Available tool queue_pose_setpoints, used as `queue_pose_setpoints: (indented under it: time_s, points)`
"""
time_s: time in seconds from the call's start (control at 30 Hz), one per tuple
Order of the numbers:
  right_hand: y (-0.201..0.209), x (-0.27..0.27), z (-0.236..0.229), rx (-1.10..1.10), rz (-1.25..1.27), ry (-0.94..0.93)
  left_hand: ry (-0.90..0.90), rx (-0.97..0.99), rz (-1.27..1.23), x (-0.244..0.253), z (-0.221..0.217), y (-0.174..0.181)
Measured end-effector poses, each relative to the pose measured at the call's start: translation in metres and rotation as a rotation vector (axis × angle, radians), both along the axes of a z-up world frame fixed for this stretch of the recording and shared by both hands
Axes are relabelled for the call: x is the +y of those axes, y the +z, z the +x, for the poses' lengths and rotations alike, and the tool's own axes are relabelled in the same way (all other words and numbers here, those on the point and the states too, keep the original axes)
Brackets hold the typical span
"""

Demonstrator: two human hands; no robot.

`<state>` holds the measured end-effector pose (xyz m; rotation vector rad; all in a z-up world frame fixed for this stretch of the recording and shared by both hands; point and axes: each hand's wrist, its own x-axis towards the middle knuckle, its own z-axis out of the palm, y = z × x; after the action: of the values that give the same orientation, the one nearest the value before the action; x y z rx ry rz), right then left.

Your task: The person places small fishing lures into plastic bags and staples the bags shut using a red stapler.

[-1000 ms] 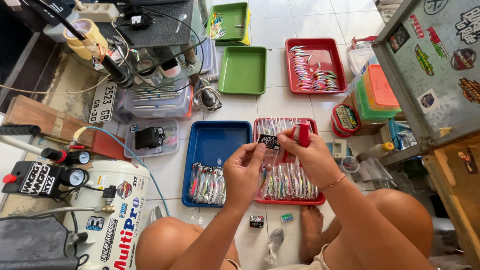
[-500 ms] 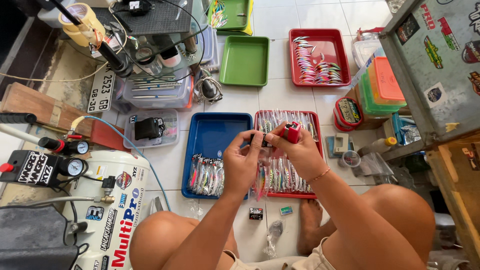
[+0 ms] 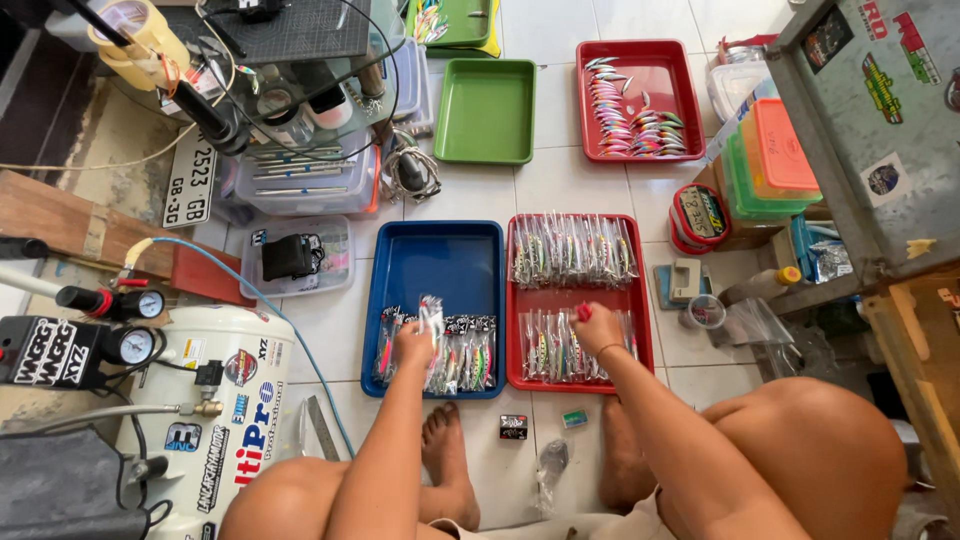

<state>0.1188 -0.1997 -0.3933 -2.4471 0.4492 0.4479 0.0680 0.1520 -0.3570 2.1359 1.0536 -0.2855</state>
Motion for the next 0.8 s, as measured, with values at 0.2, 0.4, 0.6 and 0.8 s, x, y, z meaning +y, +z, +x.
queue_pose_setpoints:
  time_s: [0.2,0.4,0.6,0.8]
  points:
    - [0.015,0.016,-0.074,0.187,-0.103,-0.079,0.047,0.163,0.205,0.036,-0.009,-0.065]
    - [-0.027,0.011,-0.087,0.206,-0.180,-0.048,0.073,0.199,0.254,0.015,-0.032,-0.037]
    - [-0.005,0.007,-0.084,0.161,-0.145,-0.096,0.050,0.303,0.194,0.009,-0.035,-0.044]
    - [0.011,0.009,-0.085,0.177,-0.121,-0.228,0.050,0.266,0.127,0.028,-0.030,-0.066]
